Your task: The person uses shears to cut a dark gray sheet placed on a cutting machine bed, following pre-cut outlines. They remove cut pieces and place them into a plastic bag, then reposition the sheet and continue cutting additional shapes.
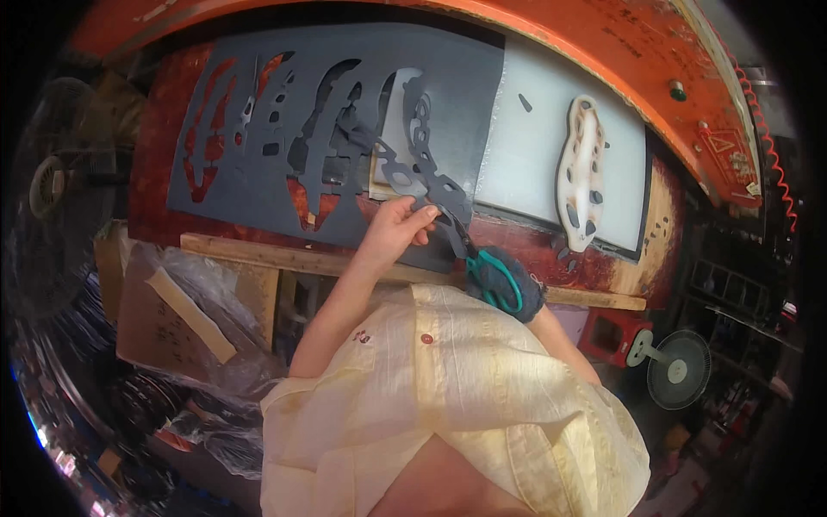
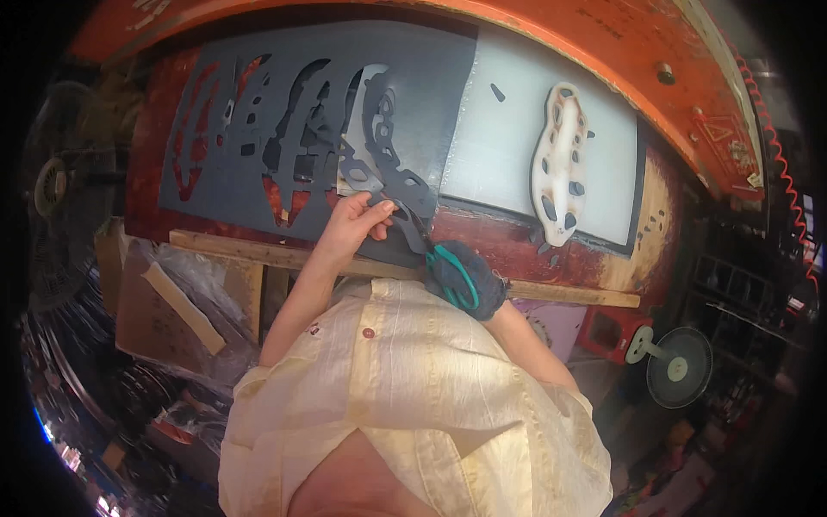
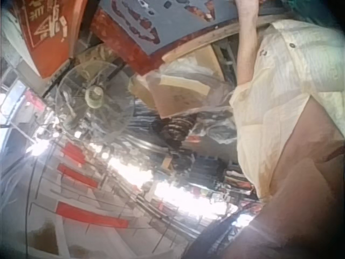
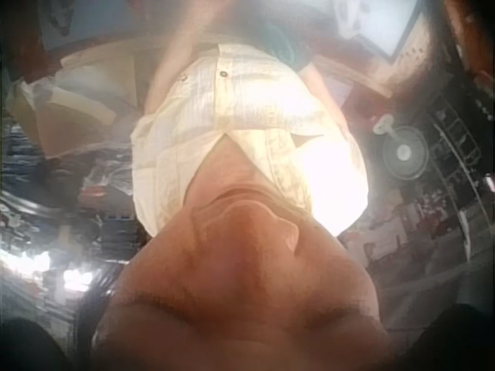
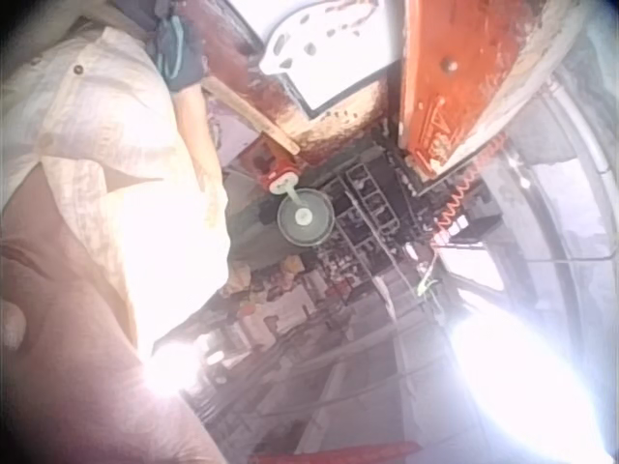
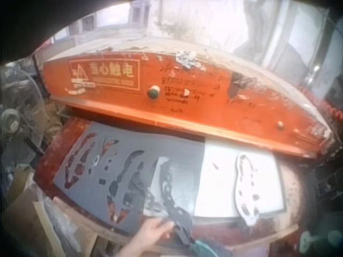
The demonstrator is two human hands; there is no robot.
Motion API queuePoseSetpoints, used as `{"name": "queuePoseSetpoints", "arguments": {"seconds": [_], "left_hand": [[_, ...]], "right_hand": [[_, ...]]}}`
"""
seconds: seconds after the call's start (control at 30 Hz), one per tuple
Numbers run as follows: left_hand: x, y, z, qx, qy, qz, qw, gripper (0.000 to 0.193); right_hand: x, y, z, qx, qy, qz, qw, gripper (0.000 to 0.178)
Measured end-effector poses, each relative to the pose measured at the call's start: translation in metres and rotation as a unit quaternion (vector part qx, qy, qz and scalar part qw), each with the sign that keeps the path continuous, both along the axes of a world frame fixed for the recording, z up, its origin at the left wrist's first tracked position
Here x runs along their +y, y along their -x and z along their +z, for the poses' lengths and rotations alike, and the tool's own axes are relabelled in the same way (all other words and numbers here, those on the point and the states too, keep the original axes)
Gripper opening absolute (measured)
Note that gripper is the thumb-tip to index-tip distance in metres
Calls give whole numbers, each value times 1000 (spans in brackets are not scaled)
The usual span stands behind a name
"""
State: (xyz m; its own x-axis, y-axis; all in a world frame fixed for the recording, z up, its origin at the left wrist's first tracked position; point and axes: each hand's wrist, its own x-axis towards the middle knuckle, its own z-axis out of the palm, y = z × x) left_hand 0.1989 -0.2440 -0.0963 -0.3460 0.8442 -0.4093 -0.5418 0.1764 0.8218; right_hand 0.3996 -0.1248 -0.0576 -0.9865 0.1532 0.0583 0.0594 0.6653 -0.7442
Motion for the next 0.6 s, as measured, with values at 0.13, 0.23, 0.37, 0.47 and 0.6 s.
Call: {"name": "queuePoseSetpoints", "arguments": {"seconds": [0.13,0.23,0.37,0.47,0.6], "left_hand": [[-2,9,1,21,4,-31,999,24],[-2,9,2,-3,-4,-40,999,26],[-3,8,5,-34,-8,-33,999,27],[-2,11,7,-47,2,-34,998,25],[0,15,9,-80,-5,-44,996,23]], "right_hand": [[2,0,-1,-52,18,-14,998,21],[-3,2,-4,-157,196,-112,961,21],[-4,8,-4,-144,165,-83,972,20],[-2,10,1,-48,-12,6,999,21],[-1,8,4,-134,162,-88,974,25]]}}
